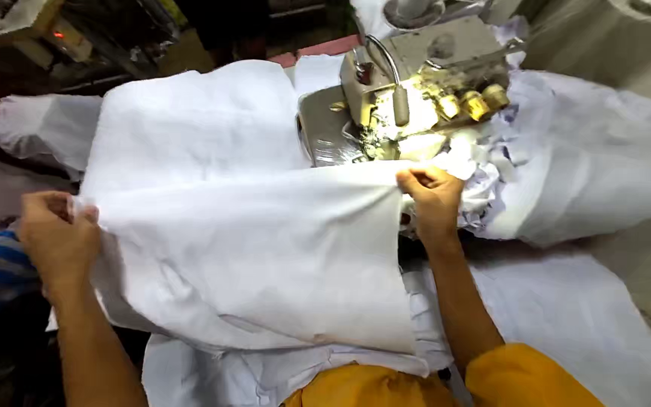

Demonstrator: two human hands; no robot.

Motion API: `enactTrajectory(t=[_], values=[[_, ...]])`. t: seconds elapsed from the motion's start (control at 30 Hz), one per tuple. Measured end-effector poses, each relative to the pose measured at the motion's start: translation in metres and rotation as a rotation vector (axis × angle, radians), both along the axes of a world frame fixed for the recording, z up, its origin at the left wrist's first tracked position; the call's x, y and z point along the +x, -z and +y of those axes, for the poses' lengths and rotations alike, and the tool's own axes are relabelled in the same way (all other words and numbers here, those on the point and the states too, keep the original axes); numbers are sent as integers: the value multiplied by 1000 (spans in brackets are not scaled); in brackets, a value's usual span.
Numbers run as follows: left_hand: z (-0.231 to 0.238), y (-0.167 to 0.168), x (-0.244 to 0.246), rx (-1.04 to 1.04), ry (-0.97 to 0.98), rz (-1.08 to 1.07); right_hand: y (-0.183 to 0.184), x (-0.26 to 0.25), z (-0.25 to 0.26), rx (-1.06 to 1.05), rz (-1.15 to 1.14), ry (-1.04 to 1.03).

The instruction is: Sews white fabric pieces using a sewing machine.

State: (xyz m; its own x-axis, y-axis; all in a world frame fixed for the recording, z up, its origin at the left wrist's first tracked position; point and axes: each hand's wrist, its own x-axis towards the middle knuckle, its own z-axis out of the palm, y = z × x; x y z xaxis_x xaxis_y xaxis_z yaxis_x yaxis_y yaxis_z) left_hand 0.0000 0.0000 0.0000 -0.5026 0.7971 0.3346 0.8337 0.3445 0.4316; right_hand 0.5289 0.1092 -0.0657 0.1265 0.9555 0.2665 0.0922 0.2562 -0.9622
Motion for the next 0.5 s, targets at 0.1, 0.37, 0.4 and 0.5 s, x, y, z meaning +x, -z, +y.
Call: enactTrajectory(t=[0.1,0.37,0.4,0.5], values=[[40,17,53,-22,162,55,9,-10,2,-11,-36,23],[107,10,294,135,981,-238,-7,-12,-4,41,22,-30],[111,10,309,107,1000,-221,-7,-11,-4,51,23,-29],[120,19,335,87,970,-192,-1,-13,-1,63,-5,14]])
